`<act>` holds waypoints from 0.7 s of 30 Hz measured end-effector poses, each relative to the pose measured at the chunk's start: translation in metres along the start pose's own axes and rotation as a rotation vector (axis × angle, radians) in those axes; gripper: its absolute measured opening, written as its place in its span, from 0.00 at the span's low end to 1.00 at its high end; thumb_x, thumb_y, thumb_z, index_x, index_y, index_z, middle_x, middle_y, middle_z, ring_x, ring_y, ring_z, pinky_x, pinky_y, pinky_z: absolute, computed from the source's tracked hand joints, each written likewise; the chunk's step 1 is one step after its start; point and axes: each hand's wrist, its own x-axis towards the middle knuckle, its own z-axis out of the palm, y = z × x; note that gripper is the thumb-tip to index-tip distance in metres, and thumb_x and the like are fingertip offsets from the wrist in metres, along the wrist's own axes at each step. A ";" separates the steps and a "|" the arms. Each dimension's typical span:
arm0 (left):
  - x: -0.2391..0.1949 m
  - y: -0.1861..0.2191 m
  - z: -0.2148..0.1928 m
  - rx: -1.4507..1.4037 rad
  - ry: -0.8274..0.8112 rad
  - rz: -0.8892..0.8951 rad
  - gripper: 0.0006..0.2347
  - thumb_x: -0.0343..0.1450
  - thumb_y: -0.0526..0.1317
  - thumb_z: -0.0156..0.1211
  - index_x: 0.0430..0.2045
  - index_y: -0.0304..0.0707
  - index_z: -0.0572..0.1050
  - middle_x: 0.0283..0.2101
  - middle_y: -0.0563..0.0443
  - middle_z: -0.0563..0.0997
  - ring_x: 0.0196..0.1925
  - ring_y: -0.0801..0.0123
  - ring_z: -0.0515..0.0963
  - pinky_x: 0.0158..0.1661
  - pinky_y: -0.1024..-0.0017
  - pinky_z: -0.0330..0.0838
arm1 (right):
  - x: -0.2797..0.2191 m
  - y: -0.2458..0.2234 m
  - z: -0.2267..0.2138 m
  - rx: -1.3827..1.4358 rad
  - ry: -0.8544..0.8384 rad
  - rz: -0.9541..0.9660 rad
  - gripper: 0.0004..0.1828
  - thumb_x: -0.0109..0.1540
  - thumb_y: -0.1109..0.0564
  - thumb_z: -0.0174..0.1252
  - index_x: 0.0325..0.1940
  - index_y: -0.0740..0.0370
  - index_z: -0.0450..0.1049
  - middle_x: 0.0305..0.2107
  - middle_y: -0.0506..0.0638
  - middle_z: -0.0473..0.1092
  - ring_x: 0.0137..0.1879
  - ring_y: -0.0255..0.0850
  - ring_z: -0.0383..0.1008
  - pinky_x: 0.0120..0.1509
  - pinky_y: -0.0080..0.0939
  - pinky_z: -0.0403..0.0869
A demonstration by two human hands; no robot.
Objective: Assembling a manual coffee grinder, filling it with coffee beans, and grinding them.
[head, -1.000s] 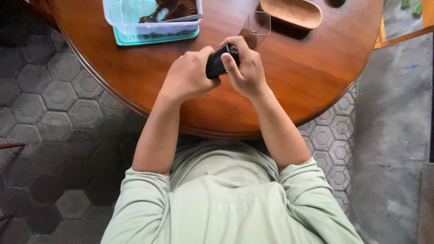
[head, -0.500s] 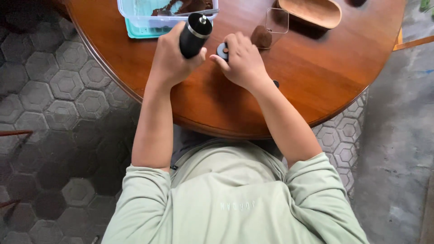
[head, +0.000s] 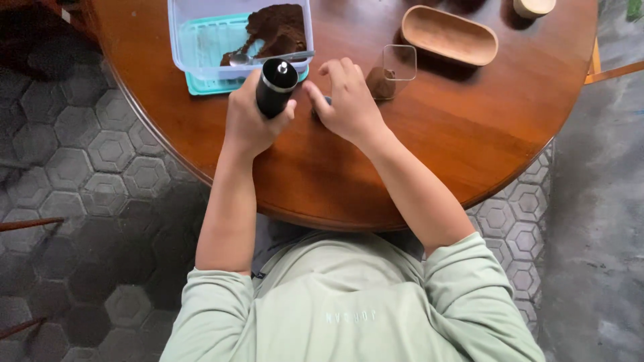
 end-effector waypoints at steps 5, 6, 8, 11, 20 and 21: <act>-0.005 -0.005 0.006 0.059 0.052 -0.080 0.15 0.66 0.41 0.68 0.41 0.37 0.71 0.34 0.47 0.77 0.32 0.52 0.76 0.35 0.62 0.69 | 0.041 0.001 0.004 0.037 -0.039 0.284 0.23 0.69 0.38 0.46 0.33 0.58 0.66 0.27 0.51 0.72 0.38 0.50 0.72 0.40 0.50 0.65; -0.007 -0.006 0.006 0.050 0.059 -0.092 0.14 0.67 0.41 0.68 0.40 0.37 0.71 0.33 0.49 0.76 0.31 0.56 0.74 0.33 0.64 0.69 | 0.047 0.000 0.004 0.003 -0.086 0.409 0.28 0.68 0.33 0.43 0.29 0.57 0.66 0.23 0.51 0.72 0.37 0.53 0.73 0.37 0.54 0.64; -0.008 -0.010 0.008 0.060 0.078 -0.112 0.14 0.66 0.41 0.68 0.37 0.38 0.69 0.30 0.50 0.75 0.28 0.57 0.73 0.31 0.64 0.68 | 0.056 0.003 0.004 -0.021 -0.132 0.441 0.28 0.67 0.33 0.44 0.27 0.56 0.67 0.23 0.50 0.73 0.36 0.52 0.73 0.37 0.53 0.65; -0.011 -0.011 0.007 0.061 0.101 -0.116 0.15 0.66 0.41 0.69 0.35 0.37 0.66 0.27 0.51 0.73 0.26 0.58 0.70 0.29 0.64 0.66 | 0.059 0.005 0.005 -0.028 -0.185 0.429 0.27 0.68 0.36 0.45 0.23 0.55 0.63 0.20 0.49 0.70 0.31 0.49 0.69 0.34 0.52 0.62; -0.006 0.000 -0.005 -0.013 0.128 -0.117 0.18 0.68 0.40 0.69 0.47 0.36 0.66 0.38 0.48 0.79 0.38 0.58 0.80 0.41 0.64 0.72 | 0.052 0.000 -0.015 -0.054 0.050 -0.002 0.18 0.71 0.51 0.46 0.28 0.58 0.60 0.21 0.47 0.64 0.28 0.48 0.62 0.29 0.50 0.59; -0.005 0.007 -0.007 -0.039 0.134 -0.146 0.18 0.68 0.40 0.68 0.44 0.39 0.63 0.36 0.51 0.80 0.37 0.59 0.81 0.40 0.65 0.73 | 0.051 -0.002 -0.016 0.009 0.096 -0.117 0.15 0.72 0.54 0.47 0.30 0.59 0.64 0.23 0.48 0.65 0.30 0.46 0.64 0.30 0.47 0.61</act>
